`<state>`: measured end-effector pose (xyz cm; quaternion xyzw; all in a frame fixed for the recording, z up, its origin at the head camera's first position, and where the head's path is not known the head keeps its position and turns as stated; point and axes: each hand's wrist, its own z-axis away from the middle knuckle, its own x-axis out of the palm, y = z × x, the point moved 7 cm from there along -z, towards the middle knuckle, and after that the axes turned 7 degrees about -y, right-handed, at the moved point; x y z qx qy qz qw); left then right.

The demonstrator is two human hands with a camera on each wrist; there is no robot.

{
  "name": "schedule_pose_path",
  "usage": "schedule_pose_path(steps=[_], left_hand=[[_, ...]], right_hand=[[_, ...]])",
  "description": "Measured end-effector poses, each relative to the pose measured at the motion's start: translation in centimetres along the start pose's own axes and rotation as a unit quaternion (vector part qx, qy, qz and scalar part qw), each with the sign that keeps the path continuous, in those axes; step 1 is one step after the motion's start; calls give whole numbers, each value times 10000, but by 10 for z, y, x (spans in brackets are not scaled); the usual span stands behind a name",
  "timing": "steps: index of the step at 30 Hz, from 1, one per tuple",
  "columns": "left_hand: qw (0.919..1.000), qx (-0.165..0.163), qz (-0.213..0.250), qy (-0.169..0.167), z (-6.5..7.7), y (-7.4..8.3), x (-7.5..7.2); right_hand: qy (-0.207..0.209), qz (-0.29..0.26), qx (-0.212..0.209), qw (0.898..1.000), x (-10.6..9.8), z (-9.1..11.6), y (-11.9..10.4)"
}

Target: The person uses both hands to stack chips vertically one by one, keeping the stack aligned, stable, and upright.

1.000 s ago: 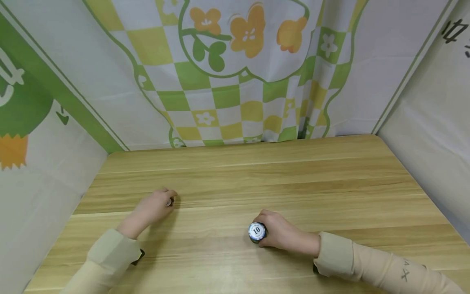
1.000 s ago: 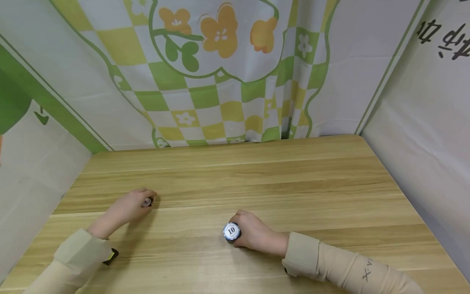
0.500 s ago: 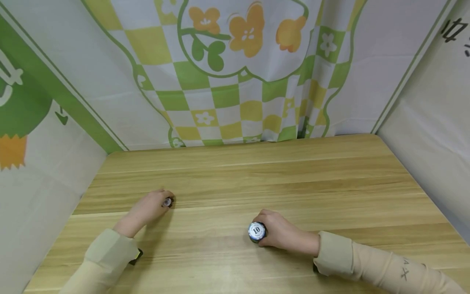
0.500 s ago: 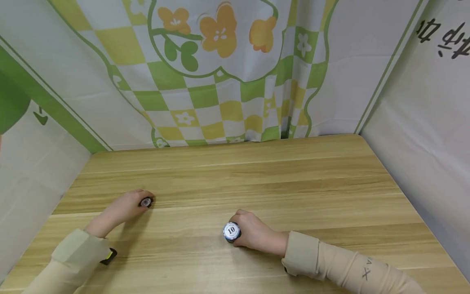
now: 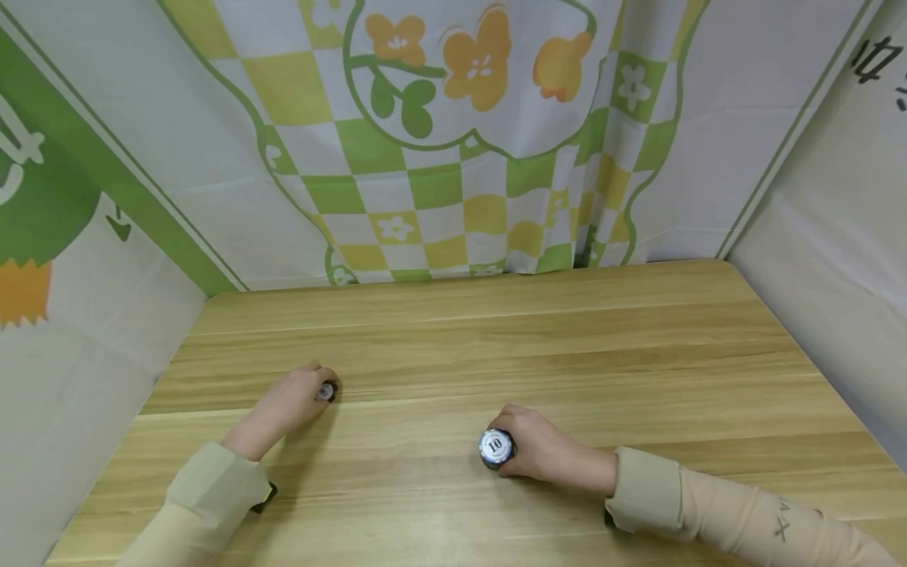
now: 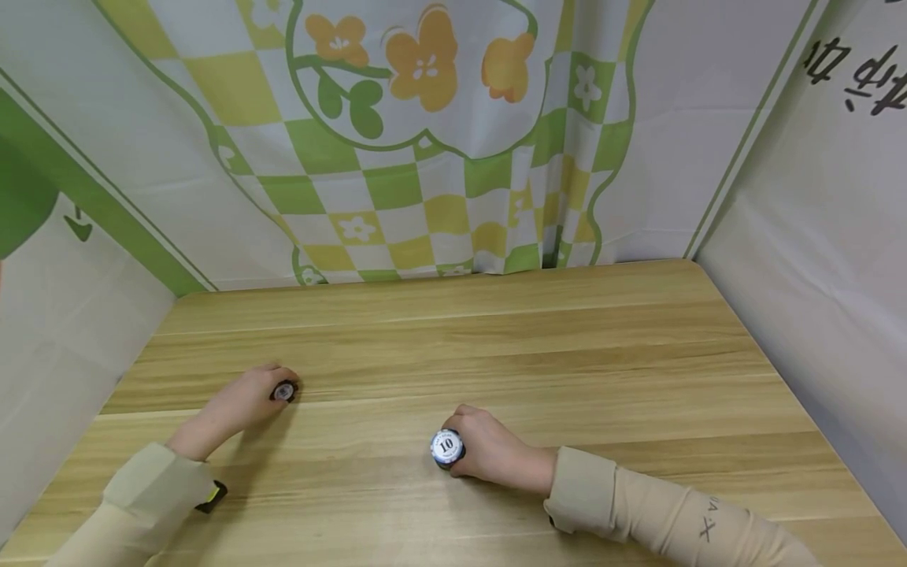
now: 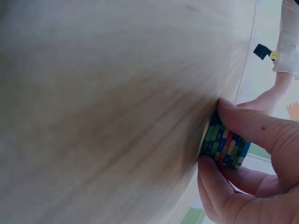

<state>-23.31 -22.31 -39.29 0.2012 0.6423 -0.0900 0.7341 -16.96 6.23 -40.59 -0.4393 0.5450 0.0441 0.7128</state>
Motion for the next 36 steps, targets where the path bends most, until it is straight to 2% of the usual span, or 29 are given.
schedule_pose_path(steps=[5, 10, 16, 36], left_hand=[[9999, 63, 56, 74, 0, 4, -2], [9996, -28, 116, 238, -1, 6, -5], [9993, -79, 230, 276, -2, 9, -7], [9978, 445, -34, 484, -1, 36, -13]], right_hand=[[9, 27, -6, 10000, 0, 0, 0], [-13, -11, 19, 10000, 0, 0, 1], [-27, -37, 33, 10000, 0, -1, 1], [10, 11, -33, 10000, 1, -1, 1]])
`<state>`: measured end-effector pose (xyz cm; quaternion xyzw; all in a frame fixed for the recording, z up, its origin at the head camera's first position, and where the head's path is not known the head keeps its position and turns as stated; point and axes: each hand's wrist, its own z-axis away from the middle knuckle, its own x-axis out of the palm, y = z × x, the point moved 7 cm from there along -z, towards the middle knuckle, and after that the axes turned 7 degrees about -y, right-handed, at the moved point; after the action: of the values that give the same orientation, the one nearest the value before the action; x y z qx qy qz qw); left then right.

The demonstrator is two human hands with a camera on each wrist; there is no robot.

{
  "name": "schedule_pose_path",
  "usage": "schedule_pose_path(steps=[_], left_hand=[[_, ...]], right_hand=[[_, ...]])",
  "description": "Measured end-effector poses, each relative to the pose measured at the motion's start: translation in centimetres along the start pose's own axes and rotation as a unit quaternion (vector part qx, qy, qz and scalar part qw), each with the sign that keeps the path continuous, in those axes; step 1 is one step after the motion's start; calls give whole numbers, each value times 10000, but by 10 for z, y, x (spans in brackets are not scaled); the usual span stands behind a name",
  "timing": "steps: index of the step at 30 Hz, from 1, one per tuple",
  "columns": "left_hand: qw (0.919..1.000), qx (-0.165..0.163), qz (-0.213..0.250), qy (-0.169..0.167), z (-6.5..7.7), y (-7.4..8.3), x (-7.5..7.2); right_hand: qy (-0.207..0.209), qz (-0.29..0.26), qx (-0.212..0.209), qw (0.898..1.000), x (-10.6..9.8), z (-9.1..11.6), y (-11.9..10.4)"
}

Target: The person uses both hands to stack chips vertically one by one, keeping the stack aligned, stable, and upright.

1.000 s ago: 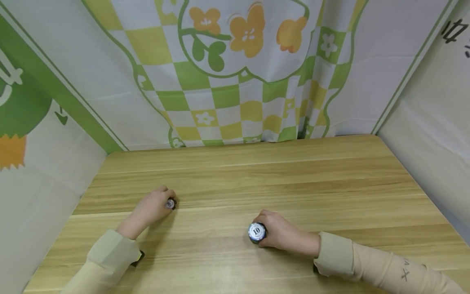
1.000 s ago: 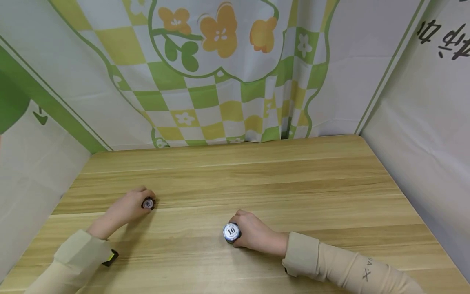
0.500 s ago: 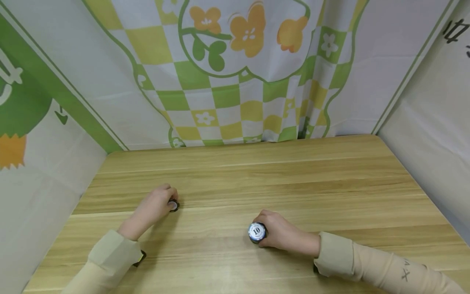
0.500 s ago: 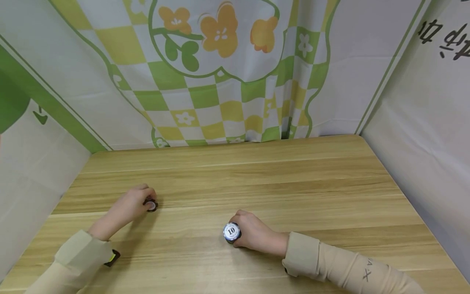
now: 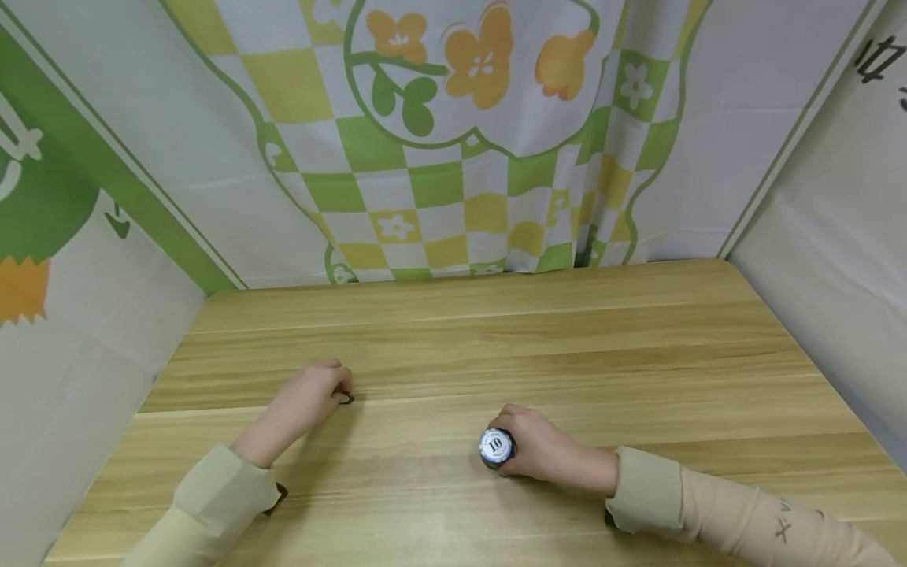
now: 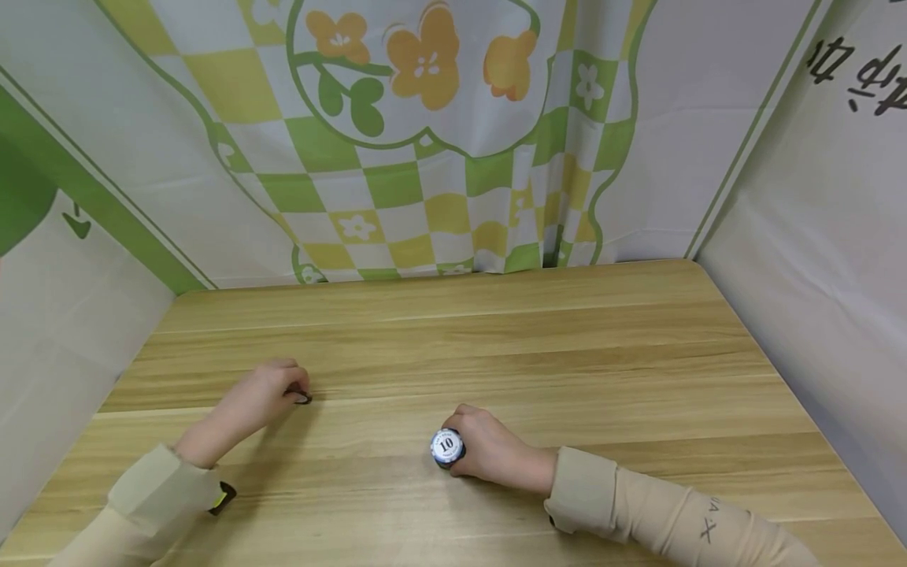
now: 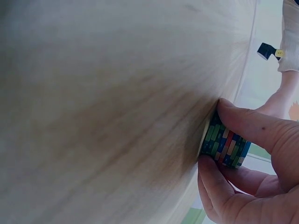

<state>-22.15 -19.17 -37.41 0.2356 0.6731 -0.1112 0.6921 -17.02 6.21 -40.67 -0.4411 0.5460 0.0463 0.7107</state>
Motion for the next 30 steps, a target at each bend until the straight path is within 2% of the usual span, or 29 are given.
schedule_pose_path(steps=[6, 20, 30], left_hand=[[9991, 322, -194, 172, 0, 11, 1], [9953, 891, -364, 120, -2, 44, 7], [9899, 1396, -194, 185, -4, 68, 5]], right_hand=[[3, -3, 6, 10000, 0, -1, 0], [-3, 33, 9, 10000, 0, -1, -1], [-45, 23, 53, 10000, 0, 0, 0]])
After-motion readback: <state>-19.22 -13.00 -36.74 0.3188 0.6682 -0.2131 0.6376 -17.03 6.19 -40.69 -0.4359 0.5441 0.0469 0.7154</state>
